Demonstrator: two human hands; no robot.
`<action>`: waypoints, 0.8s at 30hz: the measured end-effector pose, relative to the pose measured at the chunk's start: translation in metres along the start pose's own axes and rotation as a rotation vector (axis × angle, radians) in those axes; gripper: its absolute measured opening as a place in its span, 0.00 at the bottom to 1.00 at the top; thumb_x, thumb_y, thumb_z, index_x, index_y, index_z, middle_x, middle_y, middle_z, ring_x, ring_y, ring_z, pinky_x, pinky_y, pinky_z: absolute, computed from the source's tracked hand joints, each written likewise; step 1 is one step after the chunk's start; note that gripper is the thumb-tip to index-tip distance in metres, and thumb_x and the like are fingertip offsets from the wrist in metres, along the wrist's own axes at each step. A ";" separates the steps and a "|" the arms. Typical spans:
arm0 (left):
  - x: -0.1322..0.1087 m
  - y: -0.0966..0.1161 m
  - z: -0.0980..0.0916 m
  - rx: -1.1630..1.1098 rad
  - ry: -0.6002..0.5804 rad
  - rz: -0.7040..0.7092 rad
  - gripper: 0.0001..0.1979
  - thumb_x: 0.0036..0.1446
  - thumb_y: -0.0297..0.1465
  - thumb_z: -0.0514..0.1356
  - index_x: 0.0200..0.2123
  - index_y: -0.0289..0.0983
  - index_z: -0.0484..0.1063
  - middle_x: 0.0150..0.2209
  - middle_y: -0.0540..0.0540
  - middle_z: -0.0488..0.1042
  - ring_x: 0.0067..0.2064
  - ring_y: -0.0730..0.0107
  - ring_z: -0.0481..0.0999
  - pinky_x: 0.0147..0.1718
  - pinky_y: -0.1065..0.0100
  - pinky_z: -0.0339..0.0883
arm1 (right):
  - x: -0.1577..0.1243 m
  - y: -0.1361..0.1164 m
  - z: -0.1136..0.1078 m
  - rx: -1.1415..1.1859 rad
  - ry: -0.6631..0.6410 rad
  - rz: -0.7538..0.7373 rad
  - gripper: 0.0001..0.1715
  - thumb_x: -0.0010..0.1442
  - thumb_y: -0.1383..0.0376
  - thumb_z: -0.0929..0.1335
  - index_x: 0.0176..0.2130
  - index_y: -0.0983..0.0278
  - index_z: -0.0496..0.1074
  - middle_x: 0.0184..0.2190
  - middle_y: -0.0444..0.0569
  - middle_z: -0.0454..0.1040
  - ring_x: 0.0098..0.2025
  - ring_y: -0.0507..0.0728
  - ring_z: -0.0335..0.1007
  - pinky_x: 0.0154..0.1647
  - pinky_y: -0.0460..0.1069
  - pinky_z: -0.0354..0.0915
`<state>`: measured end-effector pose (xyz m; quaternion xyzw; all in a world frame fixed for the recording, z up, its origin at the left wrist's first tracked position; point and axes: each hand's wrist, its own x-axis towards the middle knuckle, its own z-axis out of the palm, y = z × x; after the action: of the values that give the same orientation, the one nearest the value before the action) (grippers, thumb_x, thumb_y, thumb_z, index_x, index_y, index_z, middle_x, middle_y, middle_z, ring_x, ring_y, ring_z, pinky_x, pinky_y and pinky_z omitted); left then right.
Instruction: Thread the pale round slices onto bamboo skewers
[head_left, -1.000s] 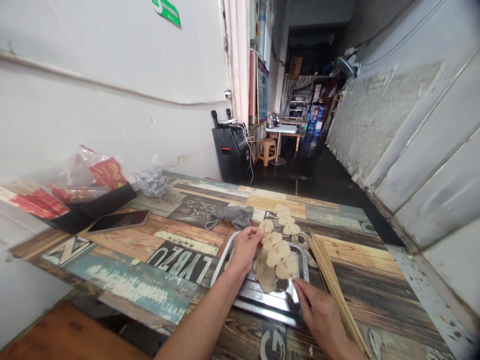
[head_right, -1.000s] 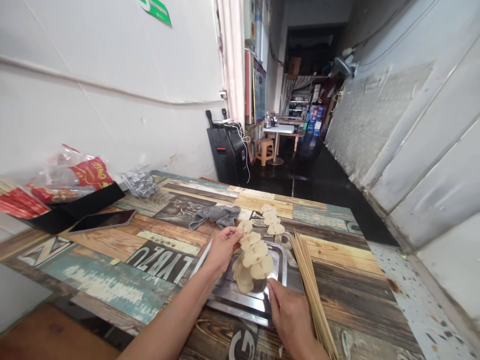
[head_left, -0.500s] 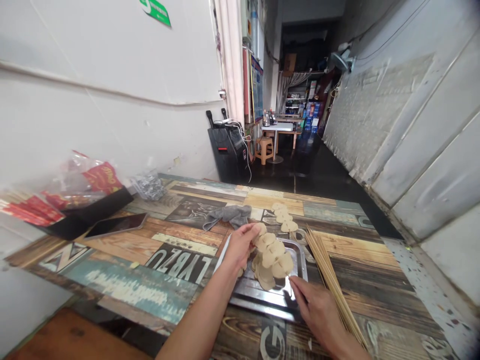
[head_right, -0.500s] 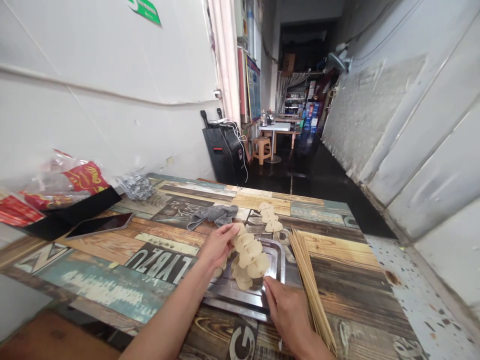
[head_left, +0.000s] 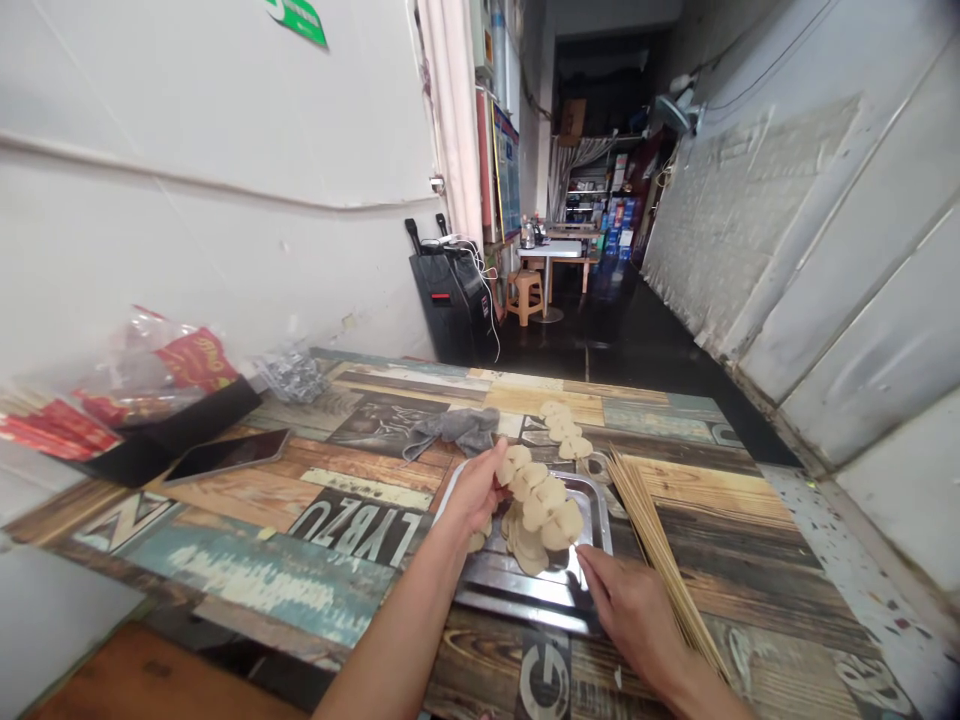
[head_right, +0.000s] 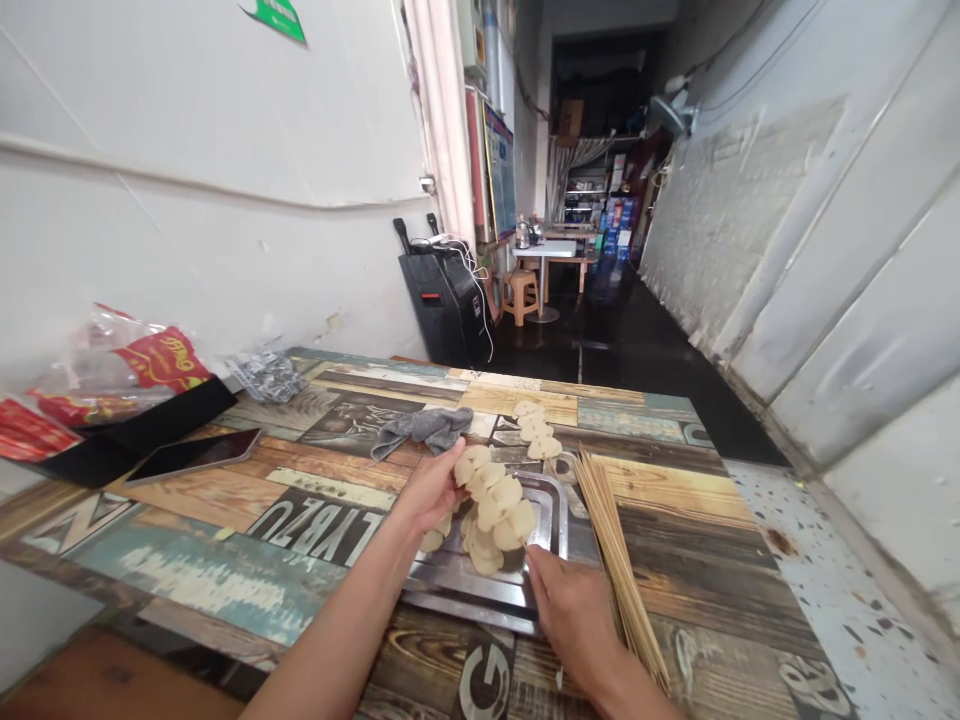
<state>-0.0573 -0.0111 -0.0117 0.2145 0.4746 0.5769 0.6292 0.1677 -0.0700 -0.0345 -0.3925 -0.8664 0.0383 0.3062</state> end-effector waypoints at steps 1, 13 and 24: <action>0.000 0.001 0.000 0.004 0.000 -0.013 0.20 0.46 0.45 0.63 0.35 0.34 0.72 0.30 0.46 0.75 0.27 0.72 0.73 0.24 0.72 0.66 | 0.000 0.001 0.000 0.009 0.004 0.015 0.18 0.66 0.66 0.56 0.37 0.64 0.73 0.23 0.46 0.75 0.22 0.52 0.70 0.25 0.44 0.59; -0.009 -0.005 0.008 0.074 -0.073 -0.007 0.17 0.40 0.33 0.70 0.34 0.31 0.74 0.32 0.43 0.76 0.29 0.73 0.74 0.30 0.72 0.68 | 0.000 0.002 0.005 0.054 -0.003 0.127 0.20 0.66 0.65 0.55 0.36 0.65 0.73 0.26 0.49 0.76 0.25 0.52 0.73 0.28 0.44 0.64; -0.022 -0.016 0.029 -0.166 -0.260 -0.074 0.19 0.51 0.39 0.63 0.43 0.33 0.72 0.40 0.39 0.75 0.38 0.67 0.76 0.38 0.69 0.71 | 0.006 0.000 0.004 0.218 0.165 0.267 0.17 0.65 0.62 0.58 0.39 0.66 0.73 0.31 0.50 0.78 0.30 0.54 0.75 0.32 0.45 0.68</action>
<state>-0.0219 -0.0274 -0.0041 0.2170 0.3472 0.5582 0.7216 0.1626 -0.0651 -0.0355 -0.4702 -0.7694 0.1401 0.4091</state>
